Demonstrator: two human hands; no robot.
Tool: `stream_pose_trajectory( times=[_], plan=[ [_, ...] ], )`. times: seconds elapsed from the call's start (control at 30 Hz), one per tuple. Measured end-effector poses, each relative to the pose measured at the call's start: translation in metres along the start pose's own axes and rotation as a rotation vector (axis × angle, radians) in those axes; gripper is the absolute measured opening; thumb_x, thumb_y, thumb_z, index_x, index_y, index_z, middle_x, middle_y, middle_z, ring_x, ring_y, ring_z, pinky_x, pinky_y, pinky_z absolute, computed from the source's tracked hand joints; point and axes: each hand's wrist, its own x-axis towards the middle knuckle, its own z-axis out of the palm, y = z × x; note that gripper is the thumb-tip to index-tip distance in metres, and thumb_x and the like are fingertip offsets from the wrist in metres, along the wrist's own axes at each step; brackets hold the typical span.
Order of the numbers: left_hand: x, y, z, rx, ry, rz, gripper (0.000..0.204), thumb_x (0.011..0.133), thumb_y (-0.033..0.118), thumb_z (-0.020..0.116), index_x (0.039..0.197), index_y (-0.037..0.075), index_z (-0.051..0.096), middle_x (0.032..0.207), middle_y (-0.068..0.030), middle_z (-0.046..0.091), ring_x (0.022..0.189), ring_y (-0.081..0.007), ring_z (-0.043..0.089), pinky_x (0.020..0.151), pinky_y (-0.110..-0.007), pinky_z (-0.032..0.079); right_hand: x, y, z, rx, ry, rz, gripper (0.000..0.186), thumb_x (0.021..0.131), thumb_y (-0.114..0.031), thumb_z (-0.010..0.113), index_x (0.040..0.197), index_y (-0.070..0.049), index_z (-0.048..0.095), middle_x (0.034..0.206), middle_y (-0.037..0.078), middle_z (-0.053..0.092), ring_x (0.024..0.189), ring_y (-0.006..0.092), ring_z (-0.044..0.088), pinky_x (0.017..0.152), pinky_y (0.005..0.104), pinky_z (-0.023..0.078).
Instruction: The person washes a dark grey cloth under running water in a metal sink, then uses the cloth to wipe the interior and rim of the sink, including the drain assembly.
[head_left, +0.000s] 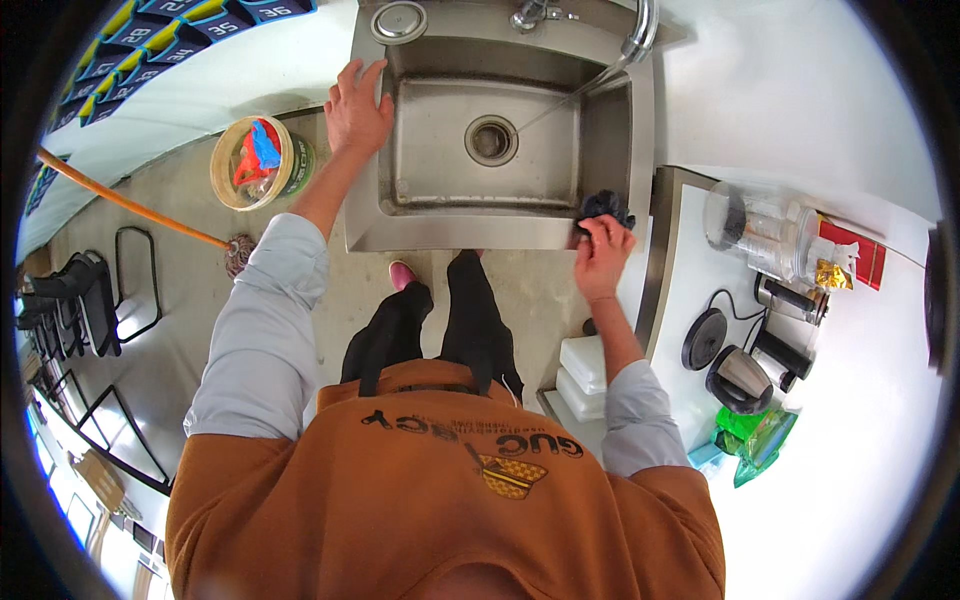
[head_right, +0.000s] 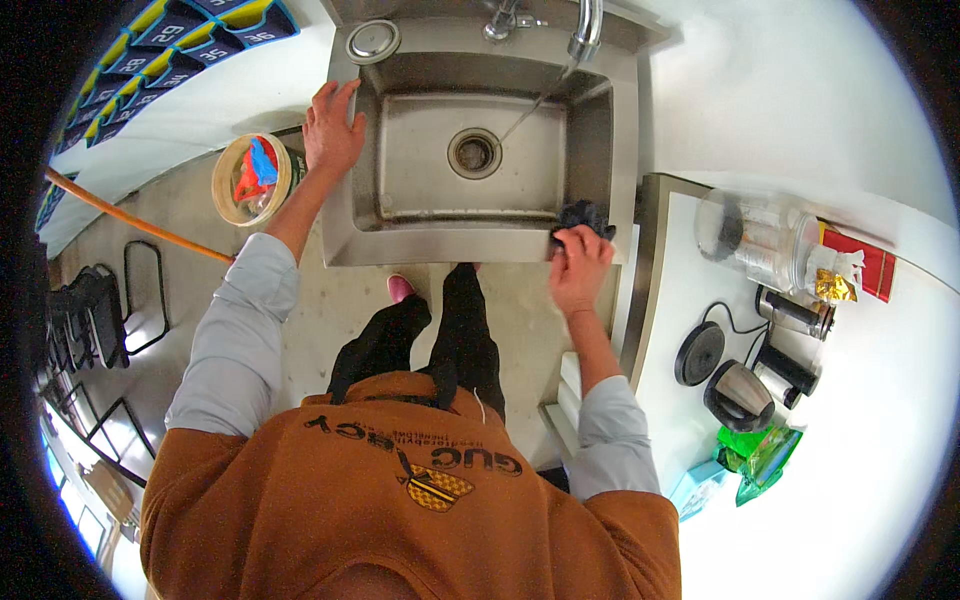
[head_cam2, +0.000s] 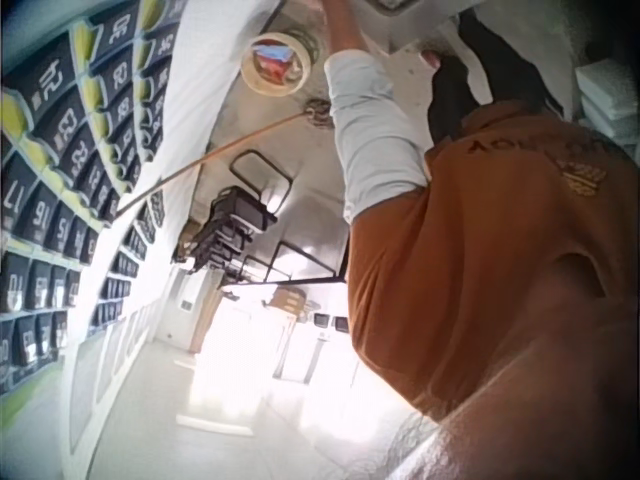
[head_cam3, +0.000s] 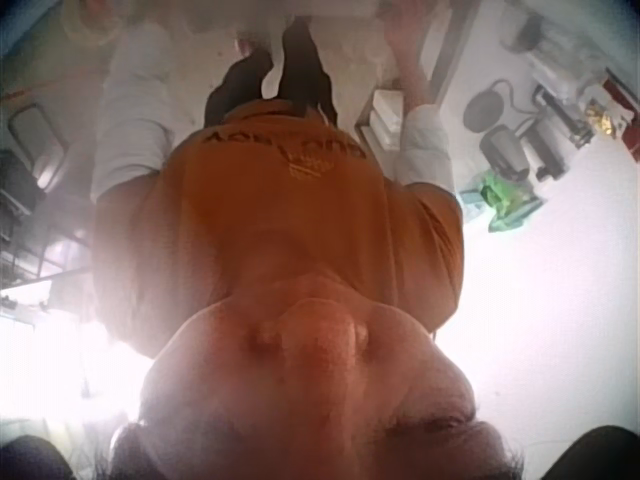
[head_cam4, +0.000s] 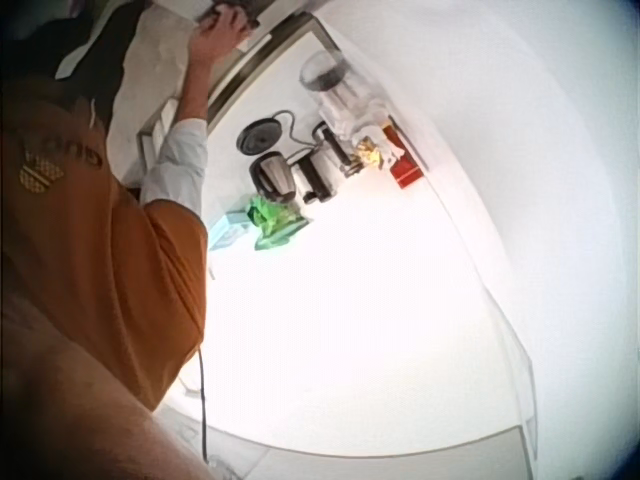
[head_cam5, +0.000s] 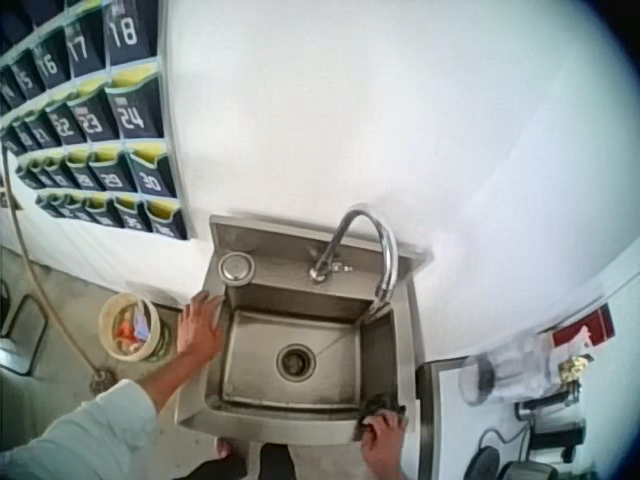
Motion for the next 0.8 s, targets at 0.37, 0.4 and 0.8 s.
stream_pose_trajectory(
  times=[0.37, 0.4, 0.8],
  plan=[
    [0.002, 0.002, -0.002, -0.032, 0.036, 0.037, 0.053, 0.079, 0.015, 0.06, 0.129, 0.027, 0.046, 0.135, -0.0074, 0.036, 0.118, -0.0316, 0.042, 0.097, -0.044, 0.039, 0.221, 0.076, 0.069, 1.401, 0.431, 1.075, 0.038, 0.083, -0.004, 0.055, 0.119, -0.005, 0.042, 0.095, 0.01, 0.056, 0.088, 0.0206, 0.057, 0.072, 0.0357, 0.05],
    [0.002, 0.002, -0.002, -0.026, 0.028, 0.023, 0.053, 0.079, 0.015, 0.06, 0.128, 0.027, 0.046, 0.135, -0.0074, 0.036, 0.117, -0.0317, 0.042, 0.096, -0.044, 0.039, 0.241, 0.062, 0.074, 1.367, 0.493, 1.091, 0.04, 0.083, -0.004, 0.054, 0.121, -0.005, 0.038, 0.095, 0.011, 0.055, 0.087, 0.0217, 0.057, 0.071, 0.0374, 0.051],
    [0.004, 0.006, -0.003, -0.062, 0.043, 0.049, 0.055, 0.076, 0.009, 0.061, 0.127, 0.026, 0.047, 0.133, -0.0078, 0.036, 0.117, -0.0331, 0.043, 0.093, -0.044, 0.043, 0.264, -0.028, 0.156, 1.417, 0.585, 1.089, 0.034, 0.081, -0.006, 0.057, 0.107, -0.011, 0.036, 0.105, 0.007, 0.047, 0.091, 0.0184, 0.049, 0.079, 0.0324, 0.042]
  ],
)
